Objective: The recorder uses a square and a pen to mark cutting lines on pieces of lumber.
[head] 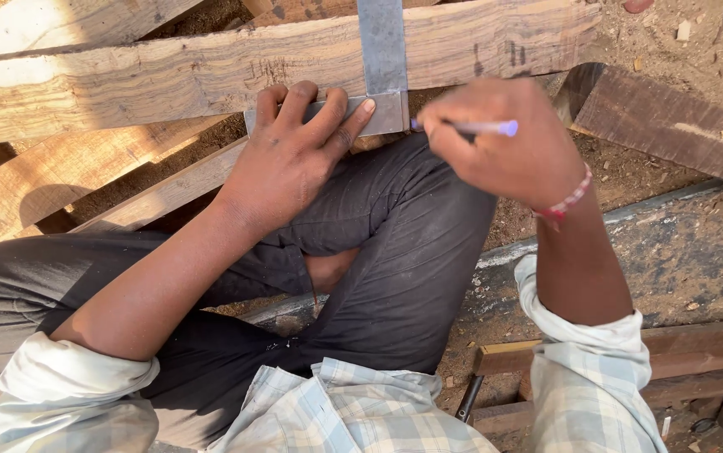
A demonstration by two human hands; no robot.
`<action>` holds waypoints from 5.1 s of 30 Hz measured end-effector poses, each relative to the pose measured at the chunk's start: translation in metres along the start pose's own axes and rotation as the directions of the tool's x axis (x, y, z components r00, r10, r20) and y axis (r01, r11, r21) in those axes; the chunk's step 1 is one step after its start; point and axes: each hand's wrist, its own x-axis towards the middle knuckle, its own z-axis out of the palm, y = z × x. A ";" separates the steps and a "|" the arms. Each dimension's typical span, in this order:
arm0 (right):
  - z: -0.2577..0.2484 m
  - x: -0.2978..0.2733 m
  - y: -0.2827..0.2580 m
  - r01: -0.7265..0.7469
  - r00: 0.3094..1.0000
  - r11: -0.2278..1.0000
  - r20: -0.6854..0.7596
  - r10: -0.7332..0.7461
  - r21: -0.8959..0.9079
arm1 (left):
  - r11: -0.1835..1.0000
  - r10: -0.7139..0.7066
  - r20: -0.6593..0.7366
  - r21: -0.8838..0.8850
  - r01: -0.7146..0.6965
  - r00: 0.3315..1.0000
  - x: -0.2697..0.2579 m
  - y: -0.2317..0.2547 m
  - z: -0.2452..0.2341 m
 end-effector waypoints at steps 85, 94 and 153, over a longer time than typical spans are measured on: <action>0.019 -0.008 0.052 0.132 0.971 0.890 0.239 -0.027 -0.436 | 0.866 -0.288 -0.124 -0.458 0.203 0.950 -0.102 -0.013 -0.090; 0.053 0.015 -0.016 -0.048 0.984 0.974 -0.179 0.007 -0.221 | 0.972 -0.223 -0.221 -0.122 0.200 0.949 -0.128 -0.010 -0.045; 0.092 0.016 -0.099 -0.054 0.998 0.983 0.000 0.055 0.175 | 0.980 -0.195 -0.046 0.021 0.196 0.980 -0.122 -0.011 -0.025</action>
